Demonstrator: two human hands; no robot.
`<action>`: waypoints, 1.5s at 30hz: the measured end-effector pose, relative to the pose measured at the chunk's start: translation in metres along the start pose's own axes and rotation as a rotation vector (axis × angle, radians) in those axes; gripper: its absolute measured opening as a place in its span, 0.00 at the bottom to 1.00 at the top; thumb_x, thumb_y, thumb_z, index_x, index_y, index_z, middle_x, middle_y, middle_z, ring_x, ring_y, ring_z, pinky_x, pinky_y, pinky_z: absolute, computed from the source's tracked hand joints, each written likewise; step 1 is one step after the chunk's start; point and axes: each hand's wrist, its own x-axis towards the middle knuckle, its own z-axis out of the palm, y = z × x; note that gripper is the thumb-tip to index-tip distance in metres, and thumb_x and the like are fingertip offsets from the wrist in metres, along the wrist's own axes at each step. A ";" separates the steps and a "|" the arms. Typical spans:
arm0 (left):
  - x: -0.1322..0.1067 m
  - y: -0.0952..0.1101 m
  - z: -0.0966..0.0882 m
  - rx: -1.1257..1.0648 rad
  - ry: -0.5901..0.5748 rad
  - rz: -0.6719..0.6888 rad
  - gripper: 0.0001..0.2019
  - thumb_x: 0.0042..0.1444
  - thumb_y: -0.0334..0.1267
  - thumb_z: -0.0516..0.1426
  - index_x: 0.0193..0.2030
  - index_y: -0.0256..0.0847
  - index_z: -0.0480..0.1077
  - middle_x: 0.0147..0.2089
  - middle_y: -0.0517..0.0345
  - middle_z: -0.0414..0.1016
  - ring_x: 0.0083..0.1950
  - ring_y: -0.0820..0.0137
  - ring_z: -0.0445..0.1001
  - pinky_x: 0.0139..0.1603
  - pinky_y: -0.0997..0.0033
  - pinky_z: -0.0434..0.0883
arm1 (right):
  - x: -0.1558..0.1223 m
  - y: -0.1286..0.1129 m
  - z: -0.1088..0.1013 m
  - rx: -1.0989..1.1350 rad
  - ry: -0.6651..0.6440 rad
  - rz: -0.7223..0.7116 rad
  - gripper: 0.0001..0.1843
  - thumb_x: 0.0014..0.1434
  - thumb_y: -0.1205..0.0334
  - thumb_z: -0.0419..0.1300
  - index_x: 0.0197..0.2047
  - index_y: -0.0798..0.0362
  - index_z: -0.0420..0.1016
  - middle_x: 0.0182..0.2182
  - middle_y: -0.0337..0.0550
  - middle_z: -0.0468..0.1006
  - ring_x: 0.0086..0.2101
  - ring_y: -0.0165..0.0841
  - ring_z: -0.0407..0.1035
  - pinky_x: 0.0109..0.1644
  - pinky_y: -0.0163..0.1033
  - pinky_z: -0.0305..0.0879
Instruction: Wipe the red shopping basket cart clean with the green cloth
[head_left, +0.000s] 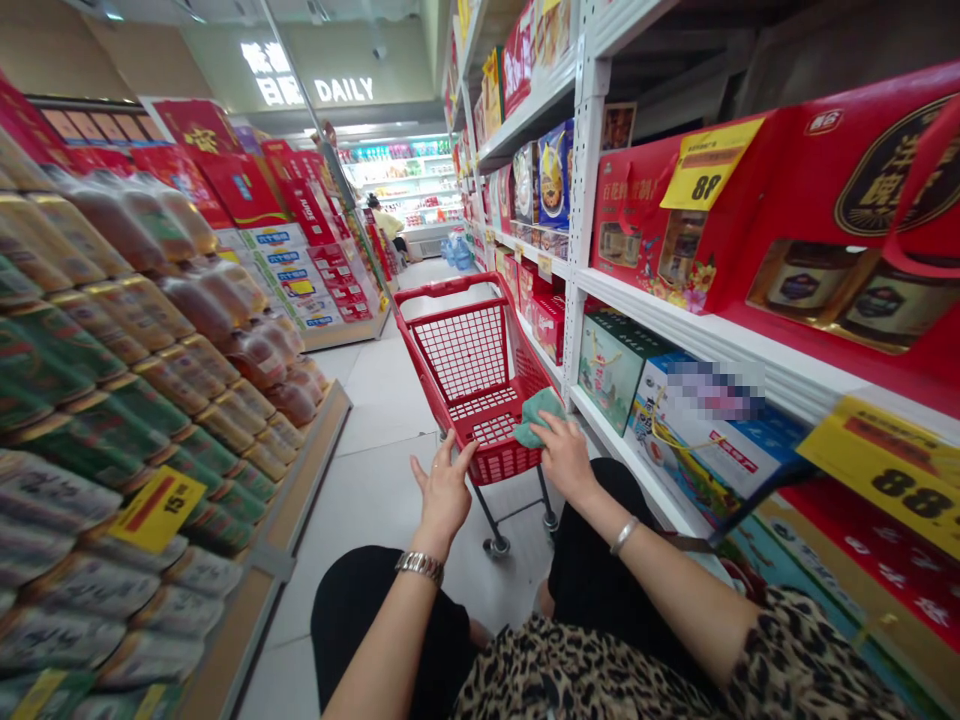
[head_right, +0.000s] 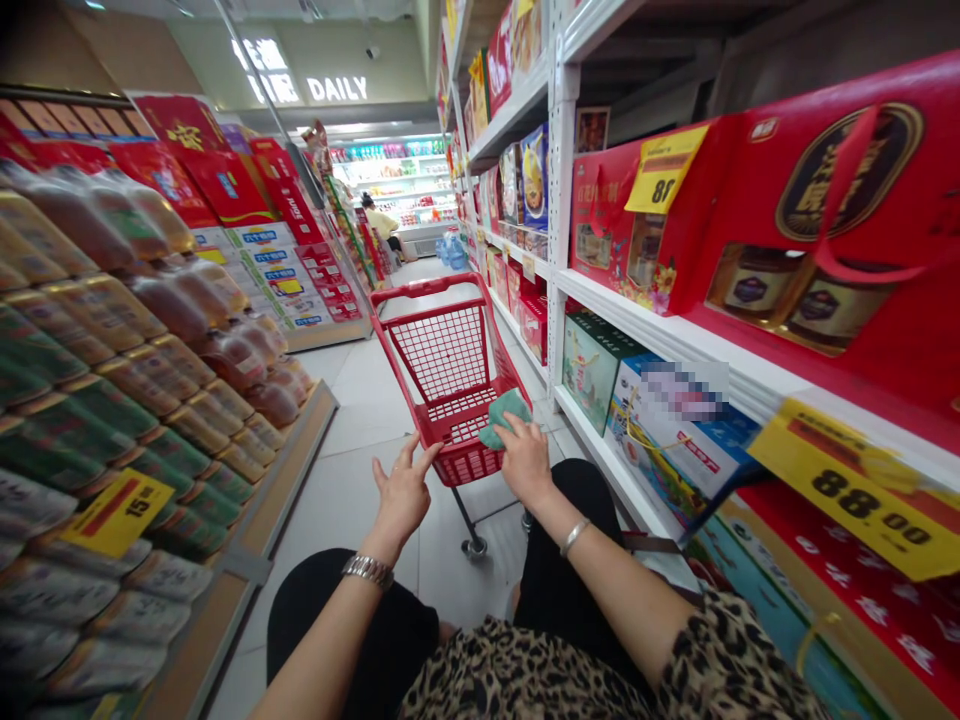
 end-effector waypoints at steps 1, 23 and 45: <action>-0.001 0.001 0.001 0.007 0.008 0.007 0.40 0.49 0.16 0.45 0.66 0.52 0.68 0.77 0.45 0.54 0.73 0.56 0.62 0.72 0.25 0.41 | -0.002 -0.008 0.003 0.016 -0.011 -0.019 0.30 0.56 0.76 0.51 0.56 0.49 0.80 0.63 0.45 0.72 0.49 0.42 0.66 0.56 0.47 0.62; -0.008 0.013 0.002 -0.029 0.039 0.009 0.37 0.52 0.17 0.46 0.65 0.50 0.70 0.76 0.41 0.55 0.71 0.54 0.66 0.72 0.25 0.43 | 0.022 0.000 -0.044 -0.330 -0.297 -0.073 0.27 0.63 0.74 0.51 0.58 0.42 0.77 0.65 0.44 0.69 0.53 0.43 0.65 0.53 0.48 0.61; -0.014 0.011 0.013 -0.077 0.108 0.003 0.37 0.49 0.16 0.48 0.61 0.50 0.73 0.75 0.42 0.58 0.70 0.54 0.67 0.72 0.27 0.44 | 0.058 0.009 -0.068 -0.509 -0.468 -0.341 0.20 0.64 0.75 0.51 0.43 0.46 0.81 0.48 0.43 0.79 0.45 0.40 0.65 0.48 0.46 0.55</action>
